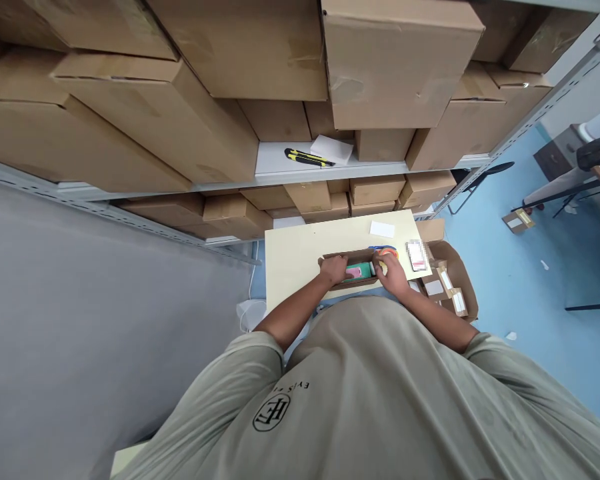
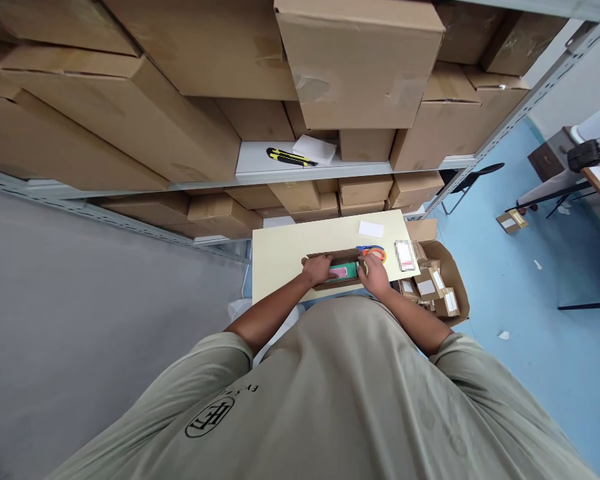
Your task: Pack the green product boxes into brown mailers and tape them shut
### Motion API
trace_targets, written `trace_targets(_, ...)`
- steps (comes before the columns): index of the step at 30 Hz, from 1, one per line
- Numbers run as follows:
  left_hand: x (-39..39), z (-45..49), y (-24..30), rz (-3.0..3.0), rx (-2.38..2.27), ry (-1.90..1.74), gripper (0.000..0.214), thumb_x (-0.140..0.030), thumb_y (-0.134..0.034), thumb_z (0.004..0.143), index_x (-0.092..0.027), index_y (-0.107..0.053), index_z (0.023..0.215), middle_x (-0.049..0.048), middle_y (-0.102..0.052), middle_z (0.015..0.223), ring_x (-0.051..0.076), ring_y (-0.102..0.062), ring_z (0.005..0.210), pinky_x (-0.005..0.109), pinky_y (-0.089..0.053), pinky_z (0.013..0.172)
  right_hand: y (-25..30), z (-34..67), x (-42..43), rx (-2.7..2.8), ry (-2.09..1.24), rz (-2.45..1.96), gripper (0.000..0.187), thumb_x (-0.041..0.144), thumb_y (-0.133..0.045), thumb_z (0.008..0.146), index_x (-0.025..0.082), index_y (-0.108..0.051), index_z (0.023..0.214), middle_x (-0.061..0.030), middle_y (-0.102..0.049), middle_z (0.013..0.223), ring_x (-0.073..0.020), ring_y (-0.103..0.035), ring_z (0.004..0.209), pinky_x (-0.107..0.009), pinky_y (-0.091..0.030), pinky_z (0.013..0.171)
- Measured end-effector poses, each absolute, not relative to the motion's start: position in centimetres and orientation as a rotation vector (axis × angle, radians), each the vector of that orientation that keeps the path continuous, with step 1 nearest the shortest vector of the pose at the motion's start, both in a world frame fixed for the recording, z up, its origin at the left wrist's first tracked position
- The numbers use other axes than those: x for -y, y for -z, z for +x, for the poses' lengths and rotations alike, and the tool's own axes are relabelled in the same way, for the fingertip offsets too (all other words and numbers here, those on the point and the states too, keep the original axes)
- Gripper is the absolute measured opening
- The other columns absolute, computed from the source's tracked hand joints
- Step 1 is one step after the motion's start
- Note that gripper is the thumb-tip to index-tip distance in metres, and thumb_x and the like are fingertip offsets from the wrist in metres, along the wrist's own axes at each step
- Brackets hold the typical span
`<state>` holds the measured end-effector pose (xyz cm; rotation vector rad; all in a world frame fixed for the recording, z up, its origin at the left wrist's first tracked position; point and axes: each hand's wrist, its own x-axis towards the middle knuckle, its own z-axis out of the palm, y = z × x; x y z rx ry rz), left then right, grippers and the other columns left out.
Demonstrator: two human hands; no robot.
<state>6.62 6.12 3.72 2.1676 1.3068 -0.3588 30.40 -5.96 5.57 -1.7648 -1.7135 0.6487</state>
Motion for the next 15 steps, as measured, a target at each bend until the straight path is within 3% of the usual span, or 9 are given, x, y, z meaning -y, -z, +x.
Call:
trace_targets(4,-4.8,3.1,-5.2,2.182,-1.491,-0.217,0.047,-0.051,-0.071,0.105,-0.021,-0.069,0.141,0.0187,-0.075,0.136,0.038,-0.071,0.129,0.05,-0.055,0.112,-4.2,32.5,6.4,1.35,-0.716,-1.941,0.053,0.045,-0.068,0.098,0.018,-0.064,0.144,-0.0212,-0.068,0.147,-0.0356,-0.067,0.133,-0.055,-0.056,0.118)
trace_targets(7,-3.5,0.0,-5.0,2.002,-1.691,-0.551,0.05,-0.043,-0.072,0.102,-0.019,-0.064,0.145,0.0198,-0.068,0.145,0.037,-0.068,0.134,0.048,-0.056,0.115,-3.3,32.7,6.1,1.17,-1.015,-2.058,0.074,0.058,-0.073,0.096,0.018,-0.056,0.155,-0.022,-0.067,0.153,-0.0352,-0.073,0.126,-0.053,-0.058,0.114)
trace_targets(11,-1.8,-2.2,-3.4,1.638,-1.807,-0.447,0.062,-0.047,-0.077,0.097,-0.015,-0.059,0.147,0.0185,-0.075,0.131,0.032,-0.077,0.112,0.042,-0.062,0.099,-2.4,32.1,5.6,1.118,-1.302,-2.131,0.077,0.062,-0.077,0.094,0.022,-0.056,0.156,-0.0175,-0.075,0.144,-0.0325,-0.076,0.122,-0.046,-0.061,0.106)
trace_targets(15,-0.4,-1.8,-2.3,1.591,-1.741,-0.196,0.037,-0.043,-0.072,0.1,-0.021,-0.067,0.129,0.0106,-0.083,0.109,0.03,-0.081,0.107,0.035,-0.059,0.09,-1.7,31.1,5.2,1.152,-1.421,-2.138,0.052,0.055,-0.074,0.098,0.024,-0.066,0.139,-0.0112,-0.082,0.126,-0.0258,-0.079,0.101,-0.037,-0.064,0.088)
